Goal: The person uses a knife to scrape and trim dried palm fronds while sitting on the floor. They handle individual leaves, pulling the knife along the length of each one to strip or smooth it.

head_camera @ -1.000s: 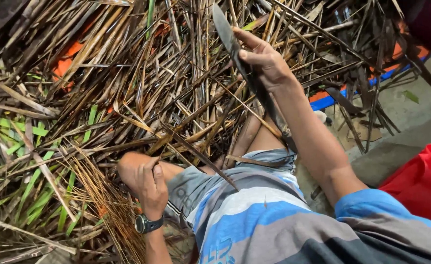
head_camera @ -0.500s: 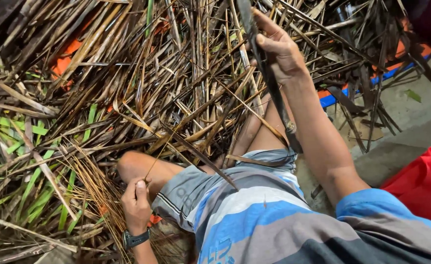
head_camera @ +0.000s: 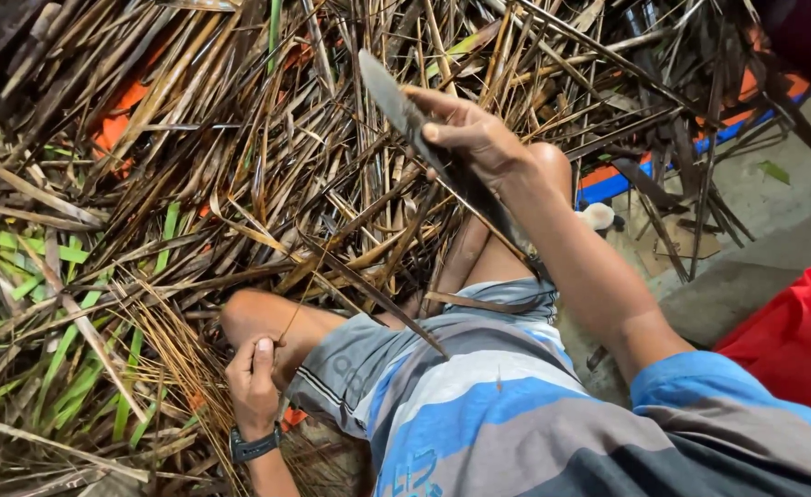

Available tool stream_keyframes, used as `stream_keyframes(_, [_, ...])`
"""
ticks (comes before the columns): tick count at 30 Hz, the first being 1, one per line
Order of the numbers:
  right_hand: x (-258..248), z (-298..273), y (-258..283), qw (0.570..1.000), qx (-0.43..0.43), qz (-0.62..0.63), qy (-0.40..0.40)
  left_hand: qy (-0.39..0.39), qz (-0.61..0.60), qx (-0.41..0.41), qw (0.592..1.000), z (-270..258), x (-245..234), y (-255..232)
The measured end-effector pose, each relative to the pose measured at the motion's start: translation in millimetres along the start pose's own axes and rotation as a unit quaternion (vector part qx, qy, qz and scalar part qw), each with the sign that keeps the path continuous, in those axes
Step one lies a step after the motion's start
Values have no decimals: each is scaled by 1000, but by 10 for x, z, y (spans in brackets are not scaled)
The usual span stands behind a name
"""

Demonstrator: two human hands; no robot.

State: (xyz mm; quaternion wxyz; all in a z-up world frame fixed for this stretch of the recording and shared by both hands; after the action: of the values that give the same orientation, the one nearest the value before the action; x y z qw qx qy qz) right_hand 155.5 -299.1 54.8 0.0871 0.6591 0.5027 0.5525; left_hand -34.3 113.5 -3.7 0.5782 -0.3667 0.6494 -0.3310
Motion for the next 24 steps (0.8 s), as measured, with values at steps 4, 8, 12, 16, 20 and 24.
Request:
stream_keyframes(4, [-58, -44, 82, 997, -34, 66, -11, 26, -24, -48, 998, -85, -11, 137])
stream_keyframes(8, [-84, -35, 72, 995, -38, 91, -18, 40, -42, -58, 997, -145, 23, 237])
stream_keyframes(12, [-24, -19, 56, 998, -32, 59, -20, 29, -53, -57, 997, -156, 33, 161])
stream_keyframes(16, [-59, 21, 3, 997, -23, 77, -13, 55, -52, -76, 994, -167, 53, 109])
stream_keyframes(20, [-38, 13, -3, 998, -9, 67, -17, 67, 104, -148, 981, -82, 76, -134])
stream_keyframes(24, [-139, 94, -124, 998, -7, 70, -4, -39, 249, -63, 966, 25, 87, -773])
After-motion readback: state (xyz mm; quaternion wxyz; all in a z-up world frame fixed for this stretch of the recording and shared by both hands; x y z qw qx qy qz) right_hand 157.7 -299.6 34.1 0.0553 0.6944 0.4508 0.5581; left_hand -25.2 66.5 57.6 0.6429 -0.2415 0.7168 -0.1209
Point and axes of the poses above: each hand's wrist, its own z-axis towards the middle knuckle, its own x-axis out of the palm, y = z × x, the point moved 3 cm from there along z, towards the middle knuckle, and after that the axes turned 3 degrees about x, right-handed, at the moved point
